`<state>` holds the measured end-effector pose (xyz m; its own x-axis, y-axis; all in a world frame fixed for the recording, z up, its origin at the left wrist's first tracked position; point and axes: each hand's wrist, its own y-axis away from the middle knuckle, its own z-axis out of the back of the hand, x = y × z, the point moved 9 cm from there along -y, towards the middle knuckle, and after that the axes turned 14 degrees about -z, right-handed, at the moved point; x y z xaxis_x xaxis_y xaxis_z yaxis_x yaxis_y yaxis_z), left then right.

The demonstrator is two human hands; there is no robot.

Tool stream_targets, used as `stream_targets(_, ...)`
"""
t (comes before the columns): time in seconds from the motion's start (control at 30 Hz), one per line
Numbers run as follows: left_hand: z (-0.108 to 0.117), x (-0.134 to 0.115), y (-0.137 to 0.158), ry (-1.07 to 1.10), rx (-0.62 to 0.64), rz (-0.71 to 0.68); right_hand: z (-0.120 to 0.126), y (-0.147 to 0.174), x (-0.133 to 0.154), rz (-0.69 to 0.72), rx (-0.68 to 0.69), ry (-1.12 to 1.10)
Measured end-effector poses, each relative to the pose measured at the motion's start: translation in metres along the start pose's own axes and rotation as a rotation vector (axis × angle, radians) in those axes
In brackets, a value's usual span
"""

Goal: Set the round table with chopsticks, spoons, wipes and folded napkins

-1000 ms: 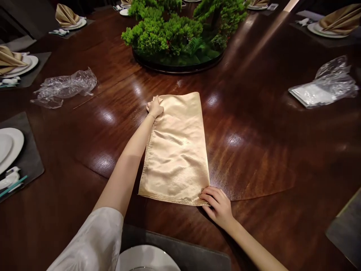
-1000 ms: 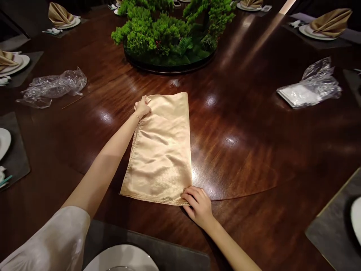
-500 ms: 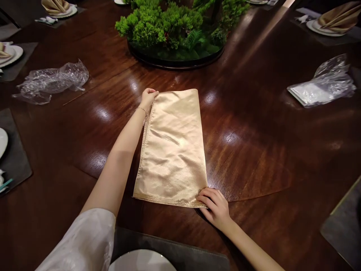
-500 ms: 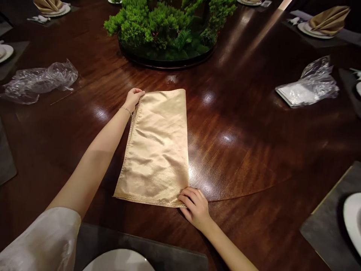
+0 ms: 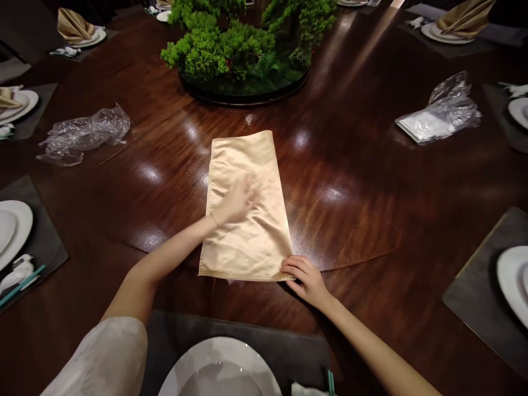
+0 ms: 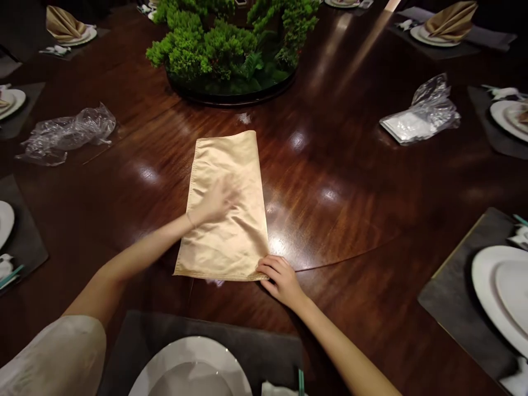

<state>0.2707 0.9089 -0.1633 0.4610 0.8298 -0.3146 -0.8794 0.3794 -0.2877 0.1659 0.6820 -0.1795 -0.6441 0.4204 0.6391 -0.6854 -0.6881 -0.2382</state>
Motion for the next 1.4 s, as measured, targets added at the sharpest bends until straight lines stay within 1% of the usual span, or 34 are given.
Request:
stream_targets(0.03, -0.016, -0.042, 0.015, 0.037, 0.115, -0.119, 0.002, -0.002, 0.001, -0.015, 0.007, -0.023)
stream_targets(0.07, -0.030, -0.080, 0.035, 0.068, 0.213, -0.205, 0.003, -0.005, 0.002, -0.041, 0.023, -0.046)
stream_targets(0.1, -0.039, -0.110, 0.055, 0.087, 0.272, -0.248, 0.005, -0.009, 0.002, -0.083, 0.044, -0.066)
stream_targets(0.13, -0.043, -0.133, 0.076, 0.096, 0.303, -0.262, 0.006, -0.012, 0.001, -0.135, 0.071, -0.084)
stream_targets(0.17, -0.044, -0.148, 0.094, 0.094, 0.313, -0.247, 0.006, -0.016, 0.000, -0.195, 0.108, -0.098)
stream_targets(0.2, -0.042, -0.156, 0.111, 0.084, 0.307, -0.207, 0.005, -0.019, -0.002, -0.259, 0.146, -0.105)
stream_targets(0.23, -0.037, -0.157, 0.126, 0.070, 0.295, -0.148, 0.004, -0.022, -0.004, -0.319, 0.182, -0.111)
stream_targets(0.27, -0.030, -0.153, 0.139, 0.053, 0.282, -0.078, 0.002, -0.025, -0.007, -0.378, 0.212, -0.114)
stream_targets(0.33, -0.014, -0.133, 0.161, 0.008, 0.260, 0.082, 0.001, -0.029, -0.015, -0.488, 0.239, -0.100)
stream_targets(0.47, 0.025, -0.080, 0.189, -0.098, 0.215, 0.387, 0.002, -0.038, -0.034, -0.694, 0.166, -0.011)
stream_targets(0.53, 0.036, -0.058, 0.195, -0.093, 0.211, 0.523, 0.002, -0.043, -0.040, -0.759, 0.126, 0.031)
stream_targets(0.67, 0.040, -0.031, 0.197, -0.020, 0.209, 0.755, 0.003, -0.050, -0.045, -0.856, 0.088, 0.142)
stream_targets(0.8, 0.042, -0.015, 0.197, -0.017, 0.142, 0.943, 0.010, -0.053, -0.053, -1.005, 0.087, 0.223)
stream_targets(0.87, 0.039, -0.009, 0.196, 0.018, 0.129, 0.991, 0.008, -0.058, -0.055, -1.030, 0.136, 0.252)
stream_targets(0.97, 0.032, -0.003, 0.192, 0.115, 0.092, 0.991, 0.005, -0.065, -0.054, -1.017, 0.172, 0.246)
stream_targets(1.03, 0.027, -0.001, 0.195, 0.246, -0.012, 1.025, 0.001, -0.064, -0.055, -1.032, 0.144, 0.112)
stream_targets(1.07, 0.024, -0.001, 0.199, 0.345, -0.095, 1.069, -0.001, -0.061, -0.056, -1.050, 0.121, 0.006)
stream_targets(1.13, 0.017, -0.003, 0.211, 0.602, -0.315, 1.174, -0.005, -0.054, -0.058, -1.081, 0.058, -0.214)
stream_targets(1.17, 0.013, -0.006, 0.214, 0.743, -0.421, 1.204, -0.005, -0.050, -0.059, -1.092, 0.014, -0.303)
stream_targets(1.23, 0.008, -0.013, 0.215, 1.000, -0.582, 1.178, -0.004, -0.042, -0.059, -1.098, -0.088, -0.433)
stream_targets(1.3, 0.007, -0.021, 0.213, 1.181, -0.691, 1.105, -0.002, -0.033, -0.057, -1.091, -0.198, -0.558)
stream_targets(1.33, 0.008, -0.024, 0.214, 1.228, -0.737, 1.076, -0.001, -0.028, -0.055, -1.086, -0.248, -0.616)
stream_targets(1.4, 0.009, -0.028, 0.221, 1.216, -0.814, 1.054, -0.001, -0.017, -0.049, -1.070, -0.314, -0.657)
